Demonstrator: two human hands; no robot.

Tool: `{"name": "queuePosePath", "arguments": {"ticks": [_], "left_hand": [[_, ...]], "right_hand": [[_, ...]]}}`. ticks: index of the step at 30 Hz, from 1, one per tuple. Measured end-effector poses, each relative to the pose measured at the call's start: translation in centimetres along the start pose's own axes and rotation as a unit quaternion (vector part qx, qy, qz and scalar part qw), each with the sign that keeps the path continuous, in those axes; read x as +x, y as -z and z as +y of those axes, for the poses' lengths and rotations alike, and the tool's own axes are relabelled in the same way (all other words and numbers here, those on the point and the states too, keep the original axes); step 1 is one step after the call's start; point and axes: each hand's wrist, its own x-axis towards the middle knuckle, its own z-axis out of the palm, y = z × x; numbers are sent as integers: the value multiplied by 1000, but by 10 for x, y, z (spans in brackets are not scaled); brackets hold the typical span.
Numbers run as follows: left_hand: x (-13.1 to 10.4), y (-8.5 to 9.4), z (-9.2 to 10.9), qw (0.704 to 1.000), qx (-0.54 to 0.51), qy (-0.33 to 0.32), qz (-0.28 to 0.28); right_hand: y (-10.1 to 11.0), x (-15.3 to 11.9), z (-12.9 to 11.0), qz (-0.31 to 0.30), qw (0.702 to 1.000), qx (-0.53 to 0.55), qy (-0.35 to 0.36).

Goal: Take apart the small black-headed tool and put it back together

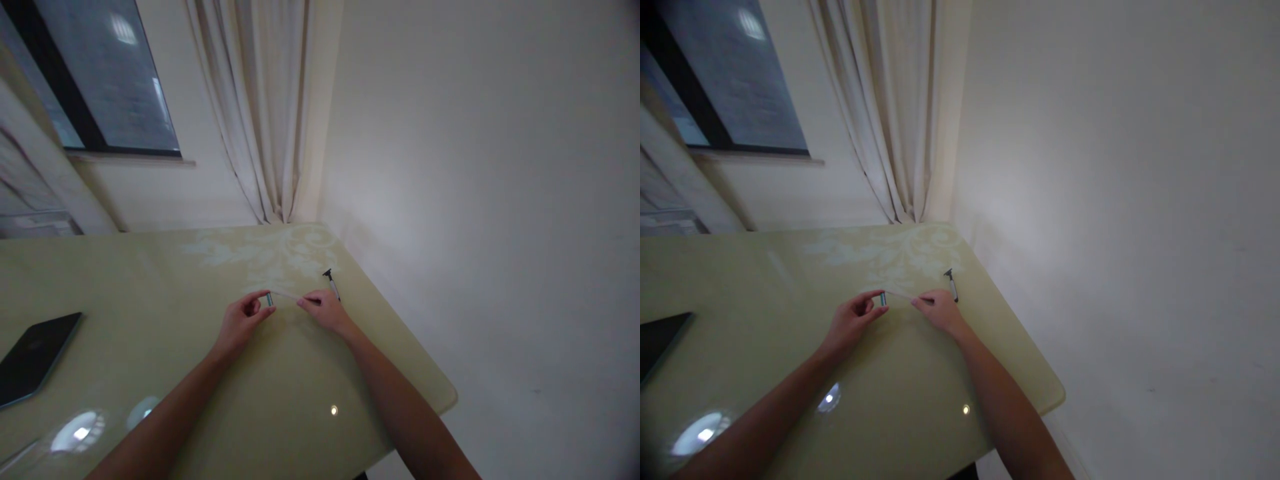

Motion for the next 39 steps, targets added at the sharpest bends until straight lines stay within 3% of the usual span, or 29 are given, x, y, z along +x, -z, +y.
{"name": "queuePosePath", "arguments": {"ticks": [21,26,31,36,39], "left_hand": [[1,-1,-9,1000,5,-4,-11],[1,0,-10,1000,6,-10,-14],[1,0,-7,1000,8,-8,-6],[0,0,-5,1000,1,-3,-11],[0,0,-5,1000,3,-2,-9]], "right_hand": [[0,-2,-4,10,1000,12,1],[1,-2,-1,-25,999,24,14],[3,-2,1,-2,1000,7,-3],[4,-2,3,-47,998,47,18],[4,-2,4,-31,999,33,12]]}}
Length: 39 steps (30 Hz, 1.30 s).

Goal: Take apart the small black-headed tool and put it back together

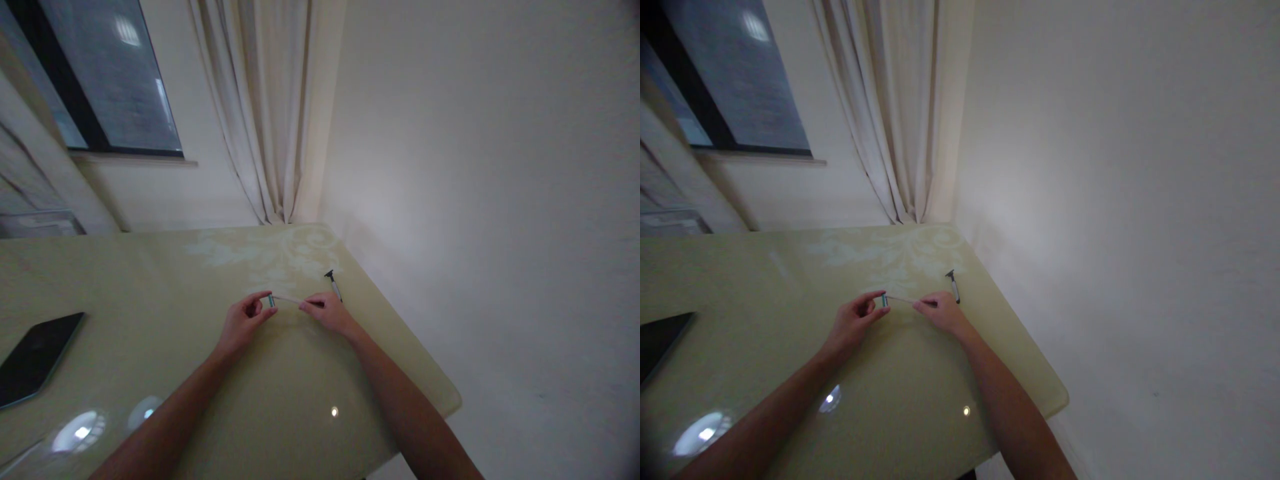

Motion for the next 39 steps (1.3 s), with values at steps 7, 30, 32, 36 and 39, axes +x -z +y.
{"name": "queuePosePath", "arguments": {"ticks": [7,30,32,36,39], "left_hand": [[0,-1,4,1000,2,4,2],[-1,2,2,999,30,14,-5],[-1,2,1,999,32,10,-7],[-1,1,3,999,27,12,-11],[-2,1,6,1000,26,14,-7]], "right_hand": [[0,0,2,-23,1000,13,8],[3,0,-1,2,1000,-18,-6],[4,0,1,-4,1000,-9,-4],[4,-1,4,-32,999,11,8],[3,-1,4,-8,1000,2,-8]]}}
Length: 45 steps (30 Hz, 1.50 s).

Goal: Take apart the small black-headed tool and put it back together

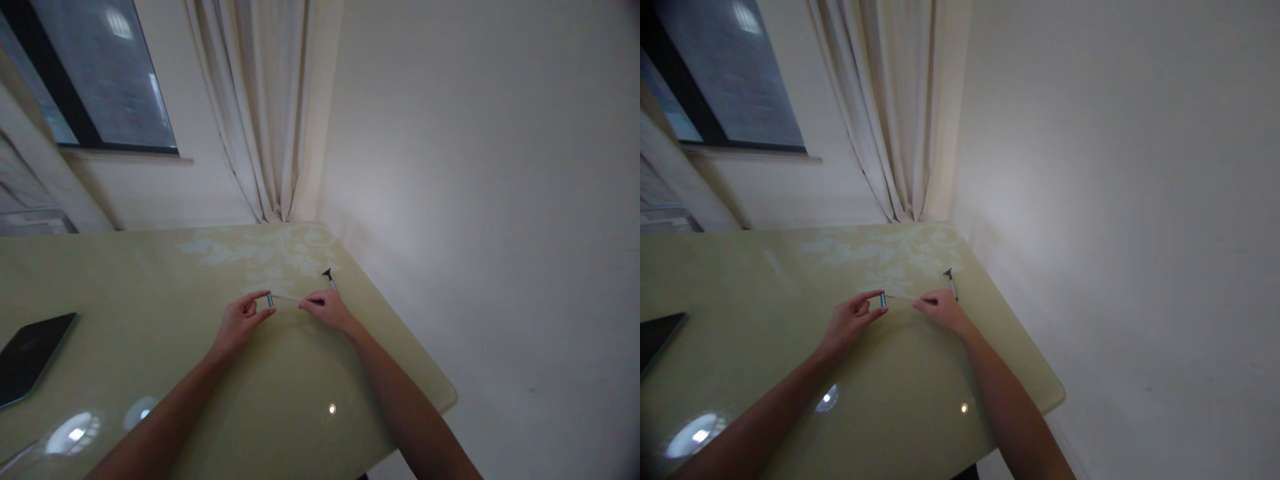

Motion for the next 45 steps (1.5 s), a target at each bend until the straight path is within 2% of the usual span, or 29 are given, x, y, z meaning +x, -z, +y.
{"name": "queuePosePath", "arguments": {"ticks": [6,10,15,19,24,29,34,39,45], "left_hand": [[1,0,-5,1000,8,-10,1],[2,1,-8,1000,8,-13,3],[2,1,-8,1000,5,-8,-3],[1,1,-7,1000,5,-13,2],[2,1,-7,1000,5,-21,2],[1,0,-6,1000,12,-18,12],[2,0,-4,1000,0,-18,16],[2,0,-2,1000,6,-22,17],[1,1,1,1000,1,-18,15]], "right_hand": [[2,-1,-3,-25,1000,14,7],[3,0,-3,2,1000,-14,-9],[1,0,-3,-20,1000,1,10],[1,0,-4,19,999,-32,0],[-2,0,-5,1,1000,-17,15],[-2,0,-6,32,999,-40,0],[-3,0,-7,19,999,-31,14],[0,1,-5,48,998,-49,0],[-2,1,-8,29,999,-33,24]]}}
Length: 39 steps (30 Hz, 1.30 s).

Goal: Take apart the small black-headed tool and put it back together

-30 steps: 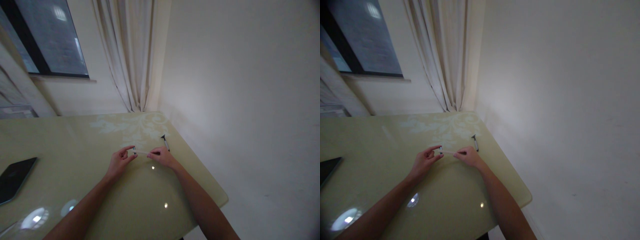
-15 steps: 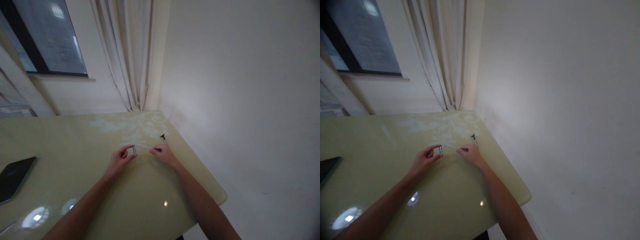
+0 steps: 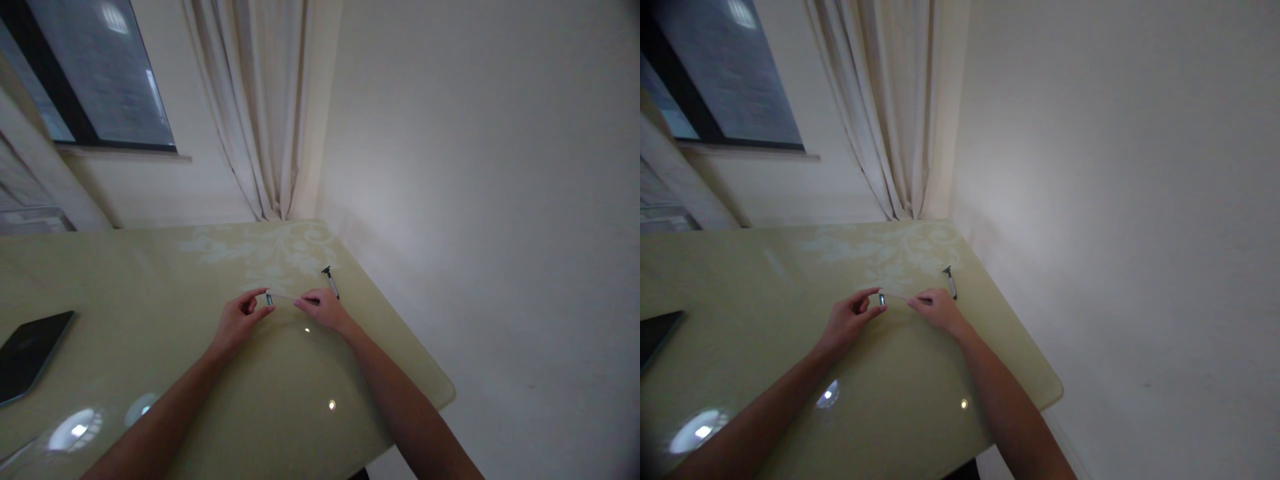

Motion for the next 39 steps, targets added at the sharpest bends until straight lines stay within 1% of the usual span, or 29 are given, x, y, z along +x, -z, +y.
{"name": "queuePosePath", "arguments": {"ticks": [3,8,12,17,20,24,25,27,28,30,32,33,35,37,39], "left_hand": [[0,-1,0,1000,2,-1,1],[0,-1,1,1000,9,-4,-2],[-1,0,1,1000,10,-4,0],[-1,0,0,1000,5,3,-2],[-1,-1,-1,1000,-1,3,3],[-1,1,-1,1000,12,2,7],[-1,2,-2,1000,16,0,12],[0,3,-3,1000,25,-6,18],[2,4,-4,999,29,-10,15],[6,3,-5,999,42,-18,-10],[13,-5,-3,996,72,-22,-53],[18,-11,-1,993,95,-23,-71],[29,-30,4,984,154,-15,-92],[40,-56,9,979,178,-8,-97],[51,-83,13,975,199,5,-103]], "right_hand": [[1,0,2,8,1000,-5,-15],[1,0,4,-24,1000,15,4],[1,0,6,-8,1000,6,-10],[2,0,6,-41,999,19,0],[1,-1,4,-29,999,12,-10],[0,0,2,-52,998,36,-2],[1,1,2,-49,998,32,1],[5,4,5,-14,1000,17,0],[8,6,7,19,1000,16,-2],[16,10,13,105,994,37,-9],[23,14,19,200,977,69,-27],[26,15,22,240,967,78,-40],[31,16,29,287,953,71,-73],[35,15,35,301,946,39,-110],[38,13,41,298,942,1,-151]]}}
